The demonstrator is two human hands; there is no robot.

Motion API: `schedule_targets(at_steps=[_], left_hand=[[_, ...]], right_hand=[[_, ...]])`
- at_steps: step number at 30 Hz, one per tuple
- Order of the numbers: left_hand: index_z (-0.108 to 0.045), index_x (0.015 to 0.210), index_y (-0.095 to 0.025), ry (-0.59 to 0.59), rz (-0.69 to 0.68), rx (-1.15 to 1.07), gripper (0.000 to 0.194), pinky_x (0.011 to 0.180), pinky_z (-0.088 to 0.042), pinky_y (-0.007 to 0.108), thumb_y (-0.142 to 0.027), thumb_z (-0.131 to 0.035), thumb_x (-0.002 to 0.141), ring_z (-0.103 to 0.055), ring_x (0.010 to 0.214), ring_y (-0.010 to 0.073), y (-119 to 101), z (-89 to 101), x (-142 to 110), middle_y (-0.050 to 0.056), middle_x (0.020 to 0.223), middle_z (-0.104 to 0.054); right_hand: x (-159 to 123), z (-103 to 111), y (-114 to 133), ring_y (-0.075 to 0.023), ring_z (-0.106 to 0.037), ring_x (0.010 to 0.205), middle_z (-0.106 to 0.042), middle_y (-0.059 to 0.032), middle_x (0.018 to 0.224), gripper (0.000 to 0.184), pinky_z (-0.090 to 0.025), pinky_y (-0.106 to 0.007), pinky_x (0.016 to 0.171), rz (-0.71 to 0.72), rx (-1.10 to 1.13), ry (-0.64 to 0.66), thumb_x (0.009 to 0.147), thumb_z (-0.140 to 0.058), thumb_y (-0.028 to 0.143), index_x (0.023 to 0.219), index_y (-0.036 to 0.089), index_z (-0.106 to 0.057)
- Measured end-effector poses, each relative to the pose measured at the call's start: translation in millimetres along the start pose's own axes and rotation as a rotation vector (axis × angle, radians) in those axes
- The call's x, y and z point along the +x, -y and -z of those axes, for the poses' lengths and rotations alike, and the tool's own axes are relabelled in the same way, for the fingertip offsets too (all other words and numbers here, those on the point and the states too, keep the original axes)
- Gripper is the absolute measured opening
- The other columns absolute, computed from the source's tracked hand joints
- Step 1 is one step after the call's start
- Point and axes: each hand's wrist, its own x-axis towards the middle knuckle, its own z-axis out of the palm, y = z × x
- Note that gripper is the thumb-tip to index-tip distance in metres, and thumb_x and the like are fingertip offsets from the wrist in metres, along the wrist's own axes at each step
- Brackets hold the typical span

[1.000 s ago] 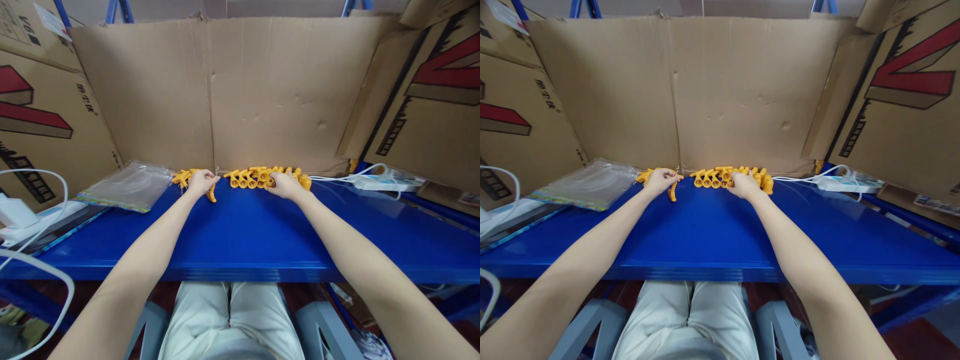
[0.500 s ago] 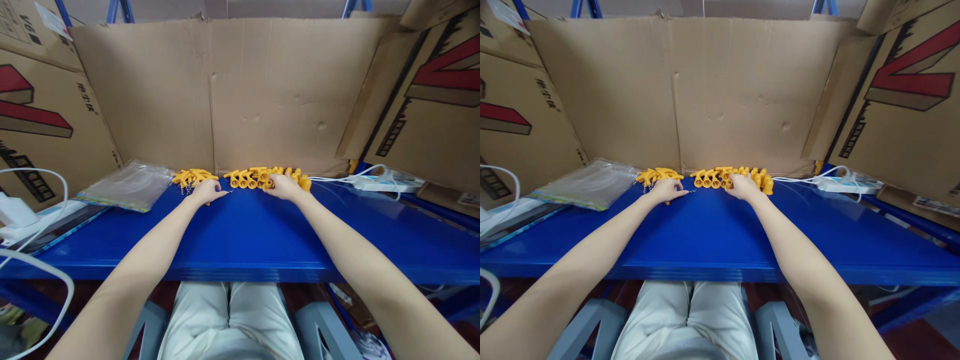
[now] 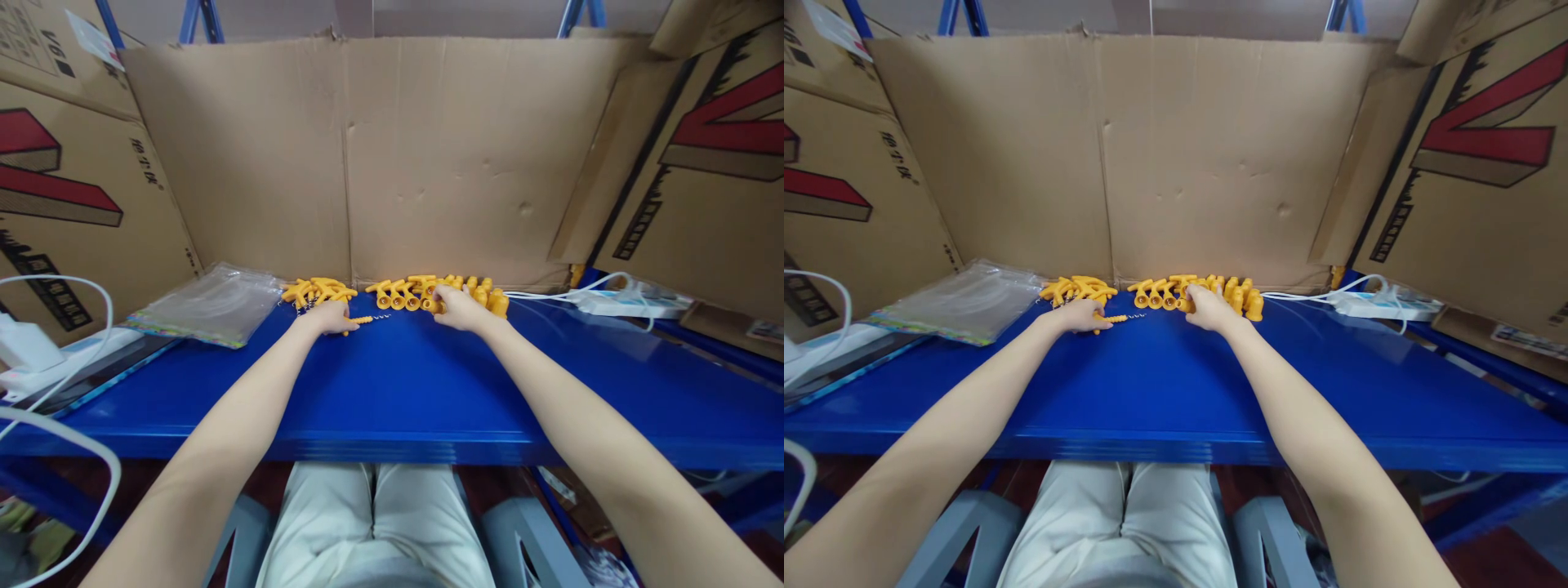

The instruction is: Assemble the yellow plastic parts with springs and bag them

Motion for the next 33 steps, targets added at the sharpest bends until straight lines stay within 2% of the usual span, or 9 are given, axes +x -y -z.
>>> schedule_targets(at_steps=[3,9,15,20,28,33], left_hand=[[-0.065,0.075,-0.021,-0.133,-0.094,-0.105,0.013,0.059,-0.041,0.025,-0.027,-0.064,0.063,-0.062,0.066,0.0181,2.4,-9.1,6.4,0.003,0.07,-0.068],[-0.064,0.087,-0.02,-0.258,-0.128,-0.12,0.027,0.06,-0.04,0.026,-0.023,-0.061,0.06,-0.062,0.07,0.0192,-0.2,-9.8,6.4,0.003,0.077,-0.068],[-0.061,0.09,-0.02,-0.258,-0.153,-0.127,0.029,0.062,-0.041,0.026,-0.022,-0.06,0.06,-0.062,0.073,0.0194,-2.0,-10.8,5.9,0.002,0.08,-0.068],[-0.059,0.091,-0.019,-0.274,-0.226,-0.13,0.028,0.063,-0.04,0.026,-0.022,-0.061,0.062,-0.062,0.075,0.0187,-4.7,-11.2,4.7,0.003,0.083,-0.066],[-0.059,0.089,-0.02,-0.263,-0.224,-0.131,0.026,0.064,-0.041,0.027,-0.024,-0.061,0.063,-0.061,0.079,0.0199,-1.7,-12.2,7.9,0.004,0.086,-0.066],[-0.058,0.091,-0.02,-0.263,-0.273,-0.157,0.026,0.061,-0.039,0.025,-0.025,-0.061,0.066,-0.058,0.069,0.017,-5.3,-11.0,5.1,0.0,0.073,-0.061]], right_hand=[[-0.5,1.3,1.7,-0.0283,-0.058,0.102,-0.065,-0.0097,0.102,0.019,-0.029,-0.056,0.1,0.038,0.019,0.021,0.072,-0.058,0.018,0.091,0.018,-0.057],[0.5,-1.3,4.4,-0.0268,-0.06,0.1,-0.067,-0.0085,0.103,0.021,-0.028,-0.054,0.1,0.118,0.022,0.045,0.078,-0.059,0.025,0.097,0.019,-0.065],[-0.7,-6.0,11.2,-0.026,-0.06,0.098,-0.067,-0.0098,0.105,0.026,-0.031,-0.048,0.098,0.14,-0.016,0.032,0.081,-0.059,0.029,0.104,0.017,-0.067],[0.2,-7.3,12.5,-0.026,-0.061,0.098,-0.068,-0.01,0.104,0.026,-0.036,-0.044,0.094,0.129,-0.051,-0.012,0.082,-0.059,0.03,0.104,0.017,-0.066],[1.3,-5.1,3.2,-0.0297,-0.056,0.114,-0.066,-0.0103,0.115,0.027,-0.029,-0.053,0.101,0.125,-0.008,-0.033,0.083,-0.06,0.023,0.11,0.021,-0.064],[2.7,-9.8,7.8,-0.0286,-0.06,0.106,-0.067,-0.0105,0.112,0.029,-0.032,-0.052,0.101,0.17,0.063,-0.049,0.081,-0.062,0.024,0.11,0.02,-0.065]])
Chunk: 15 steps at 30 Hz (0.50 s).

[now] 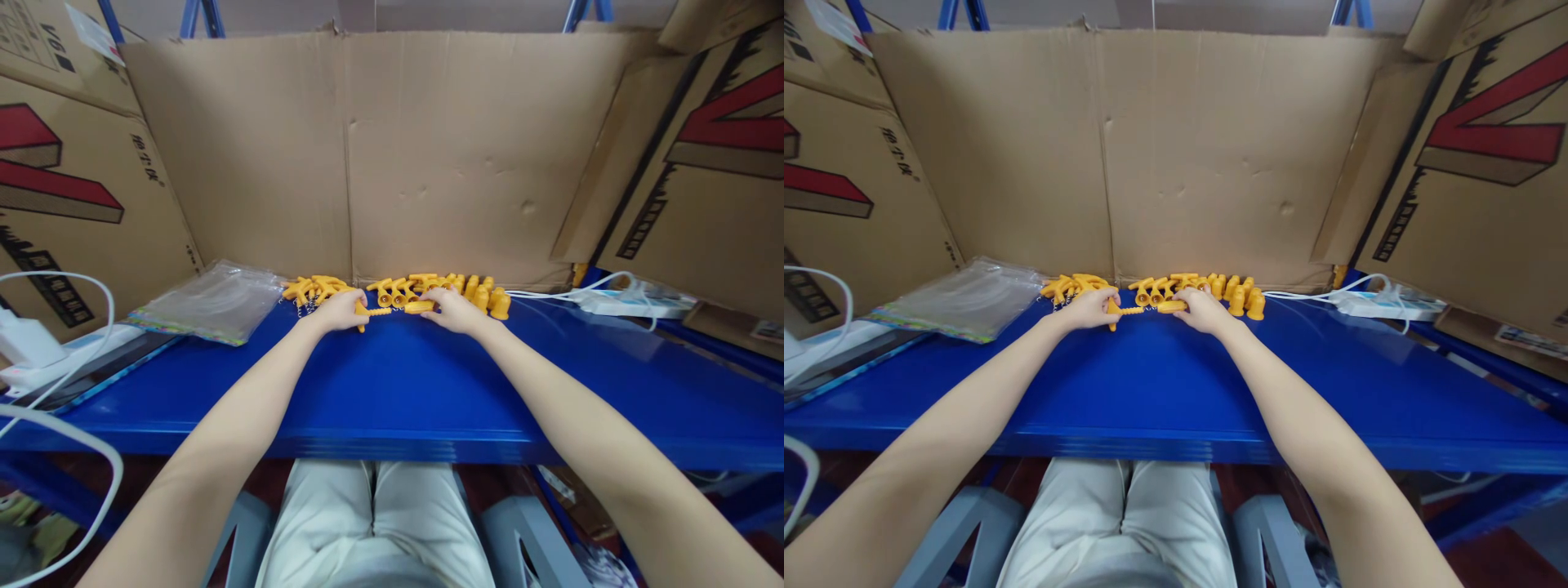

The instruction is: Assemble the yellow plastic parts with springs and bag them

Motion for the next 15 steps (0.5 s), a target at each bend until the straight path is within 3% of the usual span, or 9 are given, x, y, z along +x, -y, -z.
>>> schedule_targets(at_steps=[4,8,15], left_hand=[[-0.057,0.101,-0.019,-0.016,-0.056,-0.04,0.035,0.059,-0.036,0.025,-0.036,-0.063,0.071,-0.055,0.063,0.0156,-6.4,1.5,-3.2,-0.002,0.066,-0.057],[-0.056,0.113,-0.019,-0.07,-0.072,0.013,0.053,0.062,-0.037,0.026,-0.049,-0.066,0.071,-0.057,0.07,0.0181,-4.8,-0.7,-3.3,0.001,0.076,-0.06],[-0.058,0.113,-0.021,-0.091,-0.049,0.021,0.044,0.063,-0.038,0.025,-0.036,-0.062,0.073,-0.056,0.072,0.0172,-0.1,-7.7,2.0,0.001,0.077,-0.06]], right_hand=[[1.9,-3.7,10.1,-0.0255,-0.062,0.102,-0.068,-0.0124,0.11,0.032,-0.041,-0.043,0.097,0.055,0.091,-0.047,0.081,-0.061,0.023,0.112,0.015,-0.065],[2.1,-3.3,15.6,-0.0244,-0.063,0.099,-0.067,-0.0123,0.112,0.031,-0.048,-0.04,0.089,0.03,0.193,-0.12,0.083,-0.06,0.025,0.111,0.016,-0.065],[1.3,-2.4,14.9,-0.024,-0.063,0.1,-0.067,-0.0113,0.113,0.03,-0.05,-0.039,0.087,0.038,0.274,-0.127,0.082,-0.06,0.024,0.11,0.017,-0.065]])
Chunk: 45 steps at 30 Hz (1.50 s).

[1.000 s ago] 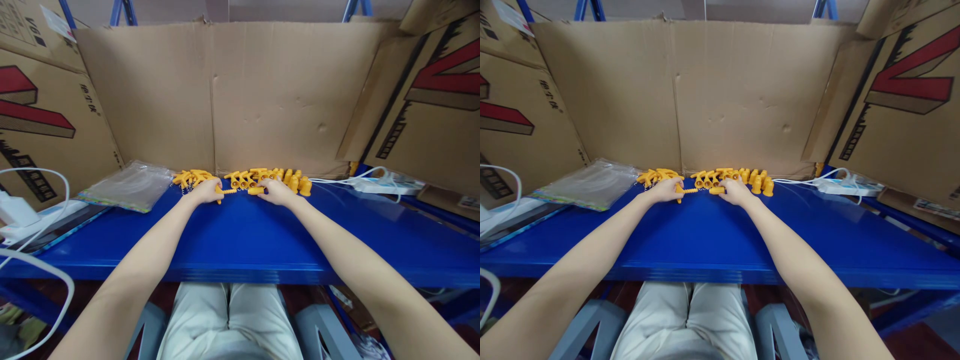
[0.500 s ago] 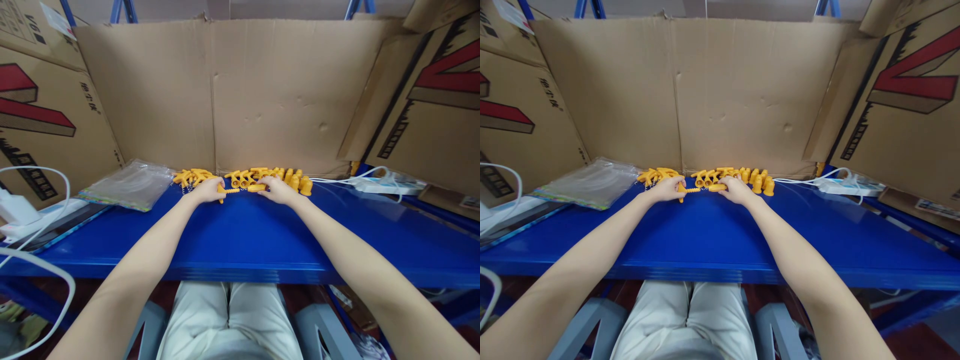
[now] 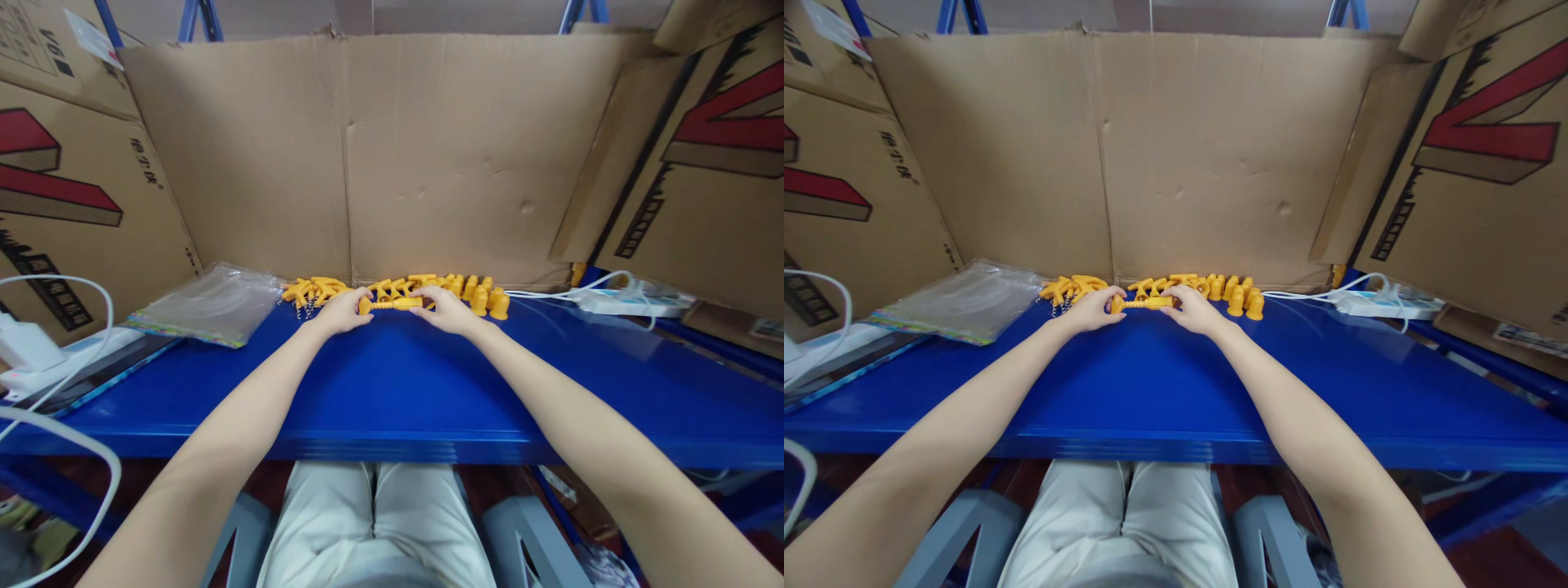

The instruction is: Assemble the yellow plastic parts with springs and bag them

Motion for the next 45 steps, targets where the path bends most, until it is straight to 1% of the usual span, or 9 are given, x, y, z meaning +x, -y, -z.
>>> schedule_targets(at_steps=[5,10,16,22,25,29,34,40,45], left_hand=[[-0.063,0.1,-0.02,0.045,0.082,-0.045,0.035,0.059,-0.037,0.025,-0.025,-0.062,0.065,-0.054,0.064,0.0166,-8.2,2.4,-1.4,-0.002,0.066,-0.056],[-0.061,0.092,-0.021,-0.013,0.093,-0.025,0.028,0.061,-0.036,0.027,-0.025,-0.061,0.064,-0.055,0.065,0.0174,-16.7,7.8,-5.8,-0.002,0.066,-0.059],[-0.06,0.092,-0.021,-0.057,0.102,-0.056,0.028,0.058,-0.034,0.026,-0.027,-0.061,0.065,-0.051,0.06,0.0161,-14.6,9.0,-5.6,-0.003,0.06,-0.056],[-0.058,0.09,-0.022,-0.095,0.046,-0.085,0.025,0.056,-0.033,0.025,-0.028,-0.059,0.065,-0.05,0.058,0.0145,-9.1,8.2,-3.8,-0.005,0.06,-0.054],[-0.058,0.089,-0.022,-0.116,0.045,-0.062,0.026,0.057,-0.033,0.025,-0.029,-0.06,0.064,-0.05,0.06,0.0148,-9.1,8.6,-3.5,-0.004,0.063,-0.056],[-0.059,0.089,-0.022,-0.118,0.045,-0.021,0.026,0.056,-0.032,0.025,-0.03,-0.059,0.065,-0.05,0.06,0.0151,-9.7,8.9,-3.5,-0.003,0.062,-0.054],[-0.06,0.092,-0.022,-0.115,0.052,0.015,0.028,0.055,-0.031,0.025,-0.029,-0.06,0.065,-0.05,0.061,0.0159,-9.9,7.9,-3.9,-0.003,0.062,-0.054],[-0.06,0.091,-0.022,-0.131,0.044,-0.02,0.027,0.055,-0.031,0.025,-0.028,-0.06,0.065,-0.048,0.057,0.015,-10.7,7.1,-4.5,-0.005,0.057,-0.05],[-0.06,0.09,-0.022,-0.135,0.043,-0.028,0.027,0.056,-0.031,0.025,-0.028,-0.059,0.064,-0.047,0.058,0.0151,-11.6,7.4,-5.1,-0.004,0.058,-0.05]], right_hand=[[0.3,-3.4,-4.1,-0.0229,-0.064,0.094,-0.066,-0.0118,0.109,0.043,-0.051,-0.039,0.085,-0.004,0.014,0.013,0.081,-0.063,0.028,0.122,0.016,-0.058],[2.4,-7.0,-11.3,-0.0195,-0.065,0.088,-0.065,-0.0115,0.105,0.05,-0.053,-0.038,0.083,-0.096,0.143,0.04,0.08,-0.064,0.028,0.126,0.014,-0.051],[0.8,-0.6,-16.7,-0.0196,-0.064,0.101,-0.059,-0.0124,0.121,0.043,-0.053,-0.037,0.088,-0.161,0.423,0.071,0.075,-0.068,0.022,0.115,0.017,-0.055],[-0.4,8.6,-6.6,-0.0181,-0.07,0.078,-0.071,-0.0088,0.094,0.027,-0.054,-0.034,0.082,-0.323,0.598,0.1,0.08,-0.068,0.034,0.099,0.016,-0.063],[-0.9,11.3,1.0,-0.015,-0.069,0.072,-0.072,-0.0089,0.088,0.031,-0.053,-0.026,0.071,-0.425,0.641,0.145,0.083,-0.063,0.045,0.088,0.014,-0.063],[-2.5,14.4,6.1,-0.0118,-0.068,0.065,-0.072,-0.0069,0.086,0.031,-0.051,-0.021,0.061,-0.523,0.767,0.162,0.082,-0.067,0.043,0.097,0.017,-0.059],[-4.8,18.8,3.8,-0.0124,-0.068,0.067,-0.07,-0.0005,0.081,0.037,-0.055,-0.026,0.071,-0.531,0.898,0.192,0.07,-0.079,0.02,0.099,0.022,-0.055],[-3.4,16.5,2.1,-0.0118,-0.067,0.063,-0.073,-0.0077,0.085,0.024,-0.054,-0.027,0.073,-0.561,0.868,0.178,0.082,-0.069,0.027,0.101,0.017,-0.058],[-2.0,15.8,6.0,-0.0095,-0.064,0.057,-0.073,-0.008,0.08,0.016,-0.052,-0.021,0.062,-0.551,0.855,0.156,0.086,-0.065,0.03,0.089,0.014,-0.062]])
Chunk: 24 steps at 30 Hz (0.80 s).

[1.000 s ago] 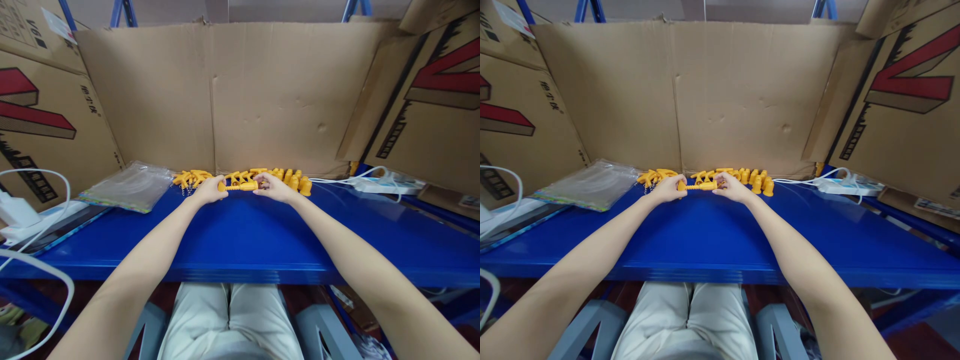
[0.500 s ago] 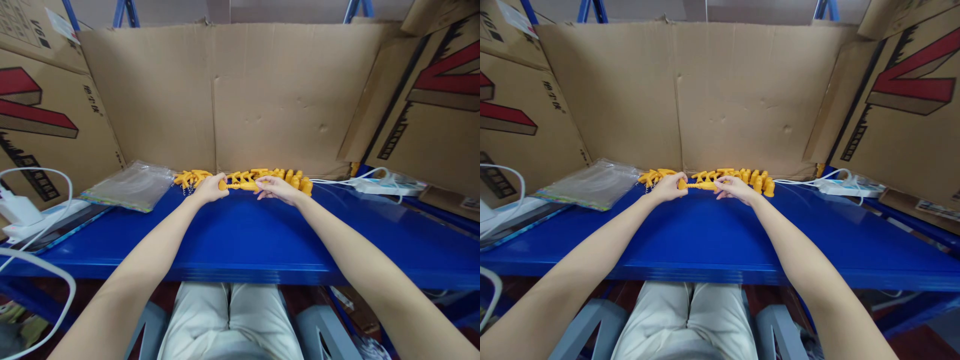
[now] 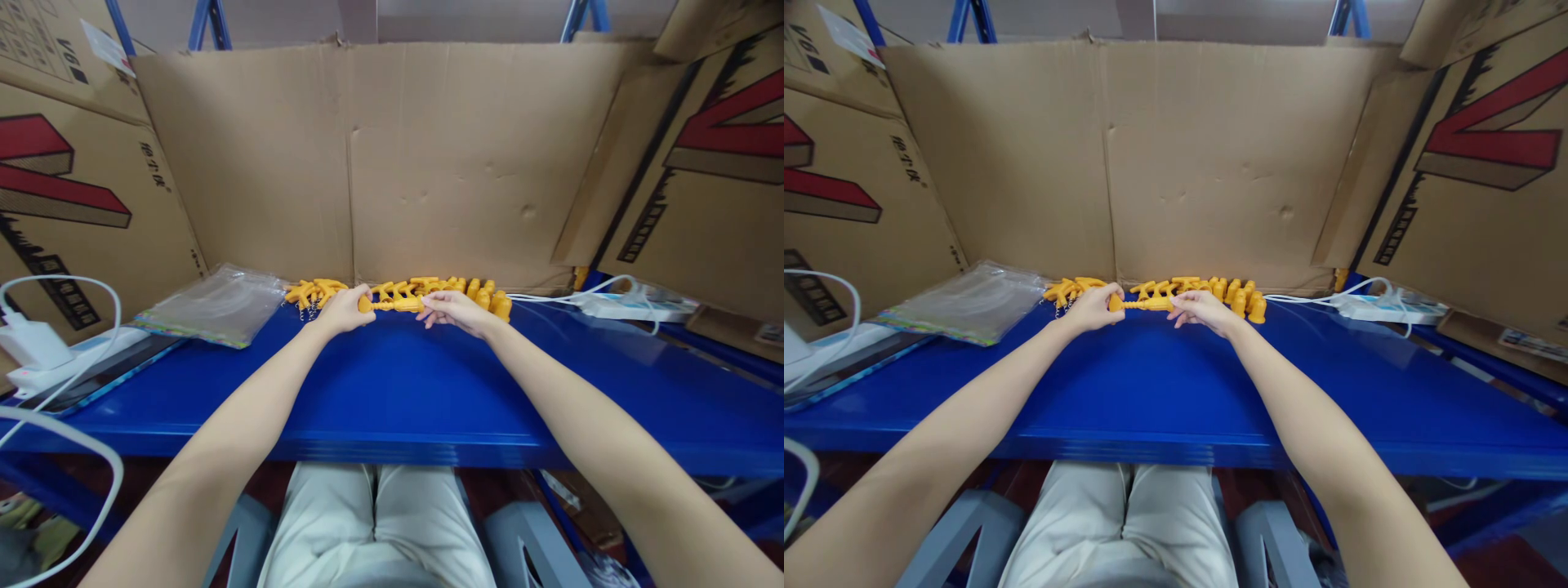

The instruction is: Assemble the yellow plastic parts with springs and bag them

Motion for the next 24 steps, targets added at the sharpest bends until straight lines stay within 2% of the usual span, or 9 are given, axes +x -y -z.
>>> schedule_targets(at_steps=[3,6,9,11,17,21,24], left_hand=[[-0.059,0.09,-0.022,0.0,-0.007,-0.006,0.027,0.056,-0.031,0.025,-0.029,-0.059,0.065,-0.047,0.058,0.0152,0.4,0.5,0.4,-0.004,0.057,-0.05],[-0.059,0.09,-0.022,-0.001,0.004,-0.018,0.027,0.055,-0.03,0.025,-0.03,-0.059,0.065,-0.047,0.056,0.0149,0.5,0.9,1.0,-0.005,0.056,-0.05],[-0.058,0.089,-0.022,0.004,0.024,-0.015,0.026,0.054,-0.029,0.025,-0.03,-0.059,0.064,-0.046,0.054,0.0143,-0.2,1.2,1.2,-0.005,0.055,-0.05],[-0.058,0.088,-0.022,0.009,0.024,-0.027,0.025,0.054,-0.029,0.025,-0.029,-0.059,0.064,-0.045,0.053,0.0139,-0.8,1.5,1.1,-0.006,0.053,-0.049],[-0.056,0.087,-0.022,-0.004,-0.005,-0.083,0.025,0.055,-0.031,0.024,-0.028,-0.058,0.063,-0.046,0.052,0.0136,-2.7,2.9,0.5,-0.007,0.051,-0.048],[-0.057,0.087,-0.022,-0.003,-0.025,-0.081,0.024,0.054,-0.03,0.024,-0.028,-0.058,0.063,-0.045,0.051,0.013,-5.8,3.6,-0.4,-0.007,0.051,-0.049],[-0.057,0.087,-0.021,0.0,-0.016,-0.092,0.025,0.054,-0.031,0.024,-0.028,-0.058,0.064,-0.046,0.05,0.0127,-7.5,3.6,-0.7,-0.007,0.051,-0.05]], right_hand=[[-1.0,-1.2,1.9,-0.0092,-0.064,0.056,-0.072,-0.0079,0.079,0.017,-0.05,-0.02,0.06,-0.006,0.004,-0.005,0.087,-0.063,0.031,0.084,0.014,-0.062],[-1.9,-0.5,2.8,-0.0099,-0.065,0.058,-0.072,-0.0066,0.077,0.02,-0.05,-0.02,0.06,-0.009,0.005,-0.005,0.086,-0.065,0.03,0.098,0.015,-0.06],[-2.0,2.6,1.9,-0.0107,-0.066,0.062,-0.072,-0.0039,0.078,0.046,-0.047,-0.02,0.059,0.042,-0.034,0.015,0.075,-0.075,0.027,0.115,0.018,-0.055],[-1.7,4.7,0.9,-0.0112,-0.065,0.063,-0.072,-0.0031,0.079,0.054,-0.047,-0.021,0.06,0.075,-0.057,0.025,0.069,-0.08,0.028,0.116,0.019,-0.055],[-1.6,2.3,1.2,-0.0107,-0.062,0.053,-0.071,-0.0051,0.071,0.036,-0.046,-0.022,0.053,0.074,-0.054,0.03,0.072,-0.075,0.044,0.086,0.017,-0.056],[-1.6,-5.0,2.3,-0.0114,-0.056,0.043,-0.066,-0.0068,0.058,0.043,-0.045,-0.024,0.045,0.014,-0.056,0.004,0.08,-0.061,0.058,0.068,0.017,-0.054],[-1.8,-8.0,3.1,-0.0136,-0.056,0.04,-0.06,-0.0064,0.05,0.05,-0.039,-0.022,0.038,-0.044,-0.091,-0.031,0.085,-0.05,0.063,0.064,0.018,-0.052]])
